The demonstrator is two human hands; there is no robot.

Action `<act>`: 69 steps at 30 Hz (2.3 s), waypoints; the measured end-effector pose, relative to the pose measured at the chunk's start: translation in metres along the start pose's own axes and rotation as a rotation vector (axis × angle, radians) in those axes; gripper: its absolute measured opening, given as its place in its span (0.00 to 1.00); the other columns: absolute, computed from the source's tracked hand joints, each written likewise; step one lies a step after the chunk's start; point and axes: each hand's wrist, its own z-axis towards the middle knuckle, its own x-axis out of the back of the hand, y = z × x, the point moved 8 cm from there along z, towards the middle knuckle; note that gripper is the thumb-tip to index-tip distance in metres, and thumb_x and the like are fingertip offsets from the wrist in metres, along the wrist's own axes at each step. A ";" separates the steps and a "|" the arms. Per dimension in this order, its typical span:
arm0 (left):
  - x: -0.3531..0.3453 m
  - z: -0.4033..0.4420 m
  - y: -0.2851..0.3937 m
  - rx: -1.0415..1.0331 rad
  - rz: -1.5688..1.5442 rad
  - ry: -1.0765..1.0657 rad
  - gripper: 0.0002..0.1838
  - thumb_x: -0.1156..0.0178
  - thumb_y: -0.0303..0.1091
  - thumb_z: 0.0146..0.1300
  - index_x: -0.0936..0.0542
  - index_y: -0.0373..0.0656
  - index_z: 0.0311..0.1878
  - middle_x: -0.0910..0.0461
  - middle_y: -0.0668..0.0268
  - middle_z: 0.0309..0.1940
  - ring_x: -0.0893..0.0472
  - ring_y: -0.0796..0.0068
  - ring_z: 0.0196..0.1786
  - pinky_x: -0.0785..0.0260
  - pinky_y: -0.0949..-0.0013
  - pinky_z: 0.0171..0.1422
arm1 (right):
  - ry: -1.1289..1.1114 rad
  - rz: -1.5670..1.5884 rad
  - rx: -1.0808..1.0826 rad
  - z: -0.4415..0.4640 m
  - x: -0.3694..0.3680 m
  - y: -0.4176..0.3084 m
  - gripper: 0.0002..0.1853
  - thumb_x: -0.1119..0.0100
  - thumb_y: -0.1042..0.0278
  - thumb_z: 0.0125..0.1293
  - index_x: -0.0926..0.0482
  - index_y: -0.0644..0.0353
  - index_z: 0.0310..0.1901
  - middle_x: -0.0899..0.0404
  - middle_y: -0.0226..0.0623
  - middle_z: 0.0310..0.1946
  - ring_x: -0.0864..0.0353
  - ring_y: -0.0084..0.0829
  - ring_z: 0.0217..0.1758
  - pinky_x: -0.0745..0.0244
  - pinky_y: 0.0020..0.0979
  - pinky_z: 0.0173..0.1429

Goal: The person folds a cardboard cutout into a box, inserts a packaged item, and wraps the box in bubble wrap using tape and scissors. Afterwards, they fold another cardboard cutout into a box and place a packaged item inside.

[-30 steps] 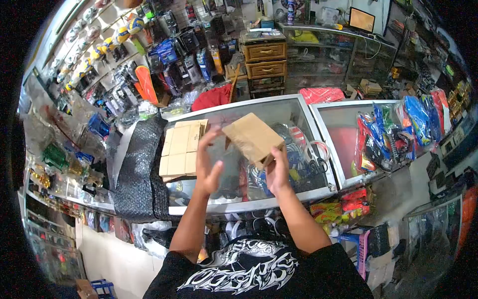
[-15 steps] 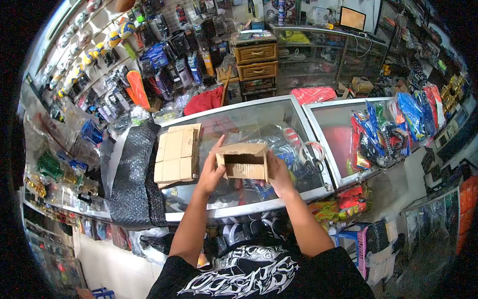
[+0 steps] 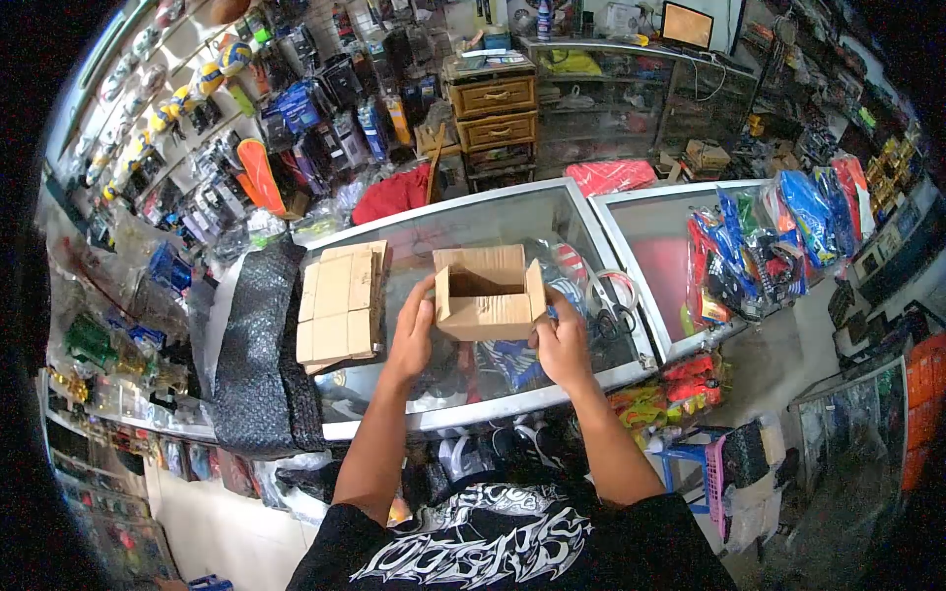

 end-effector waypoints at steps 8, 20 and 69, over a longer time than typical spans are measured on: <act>0.007 -0.004 0.035 -0.076 -0.148 0.031 0.54 0.30 0.58 0.65 0.41 0.40 0.86 0.33 0.52 0.80 0.28 0.51 0.73 0.37 0.47 0.80 | -0.031 -0.058 0.129 0.000 -0.005 -0.007 0.16 0.46 0.78 0.81 0.21 0.70 0.65 0.14 0.36 0.39 0.15 0.26 0.32 0.20 0.30 0.39; 0.006 -0.038 0.088 -0.676 0.253 0.351 0.30 0.23 0.37 0.53 0.23 0.41 0.58 0.24 0.50 0.55 0.24 0.51 0.54 0.31 0.52 0.61 | 0.117 -0.311 0.402 -0.028 0.030 -0.062 0.19 0.30 0.74 0.70 0.17 0.68 0.61 0.13 0.44 0.49 0.16 0.34 0.36 0.21 0.34 0.42; -0.222 0.017 0.142 -0.441 0.195 -0.095 0.17 0.33 0.22 0.64 0.19 0.39 0.56 0.19 0.49 0.53 0.19 0.44 0.55 0.26 0.49 0.63 | 0.425 -0.510 0.367 -0.026 0.145 -0.027 0.23 0.28 0.72 0.63 0.19 0.61 0.60 0.20 0.47 0.58 0.23 0.55 0.63 0.28 0.52 0.70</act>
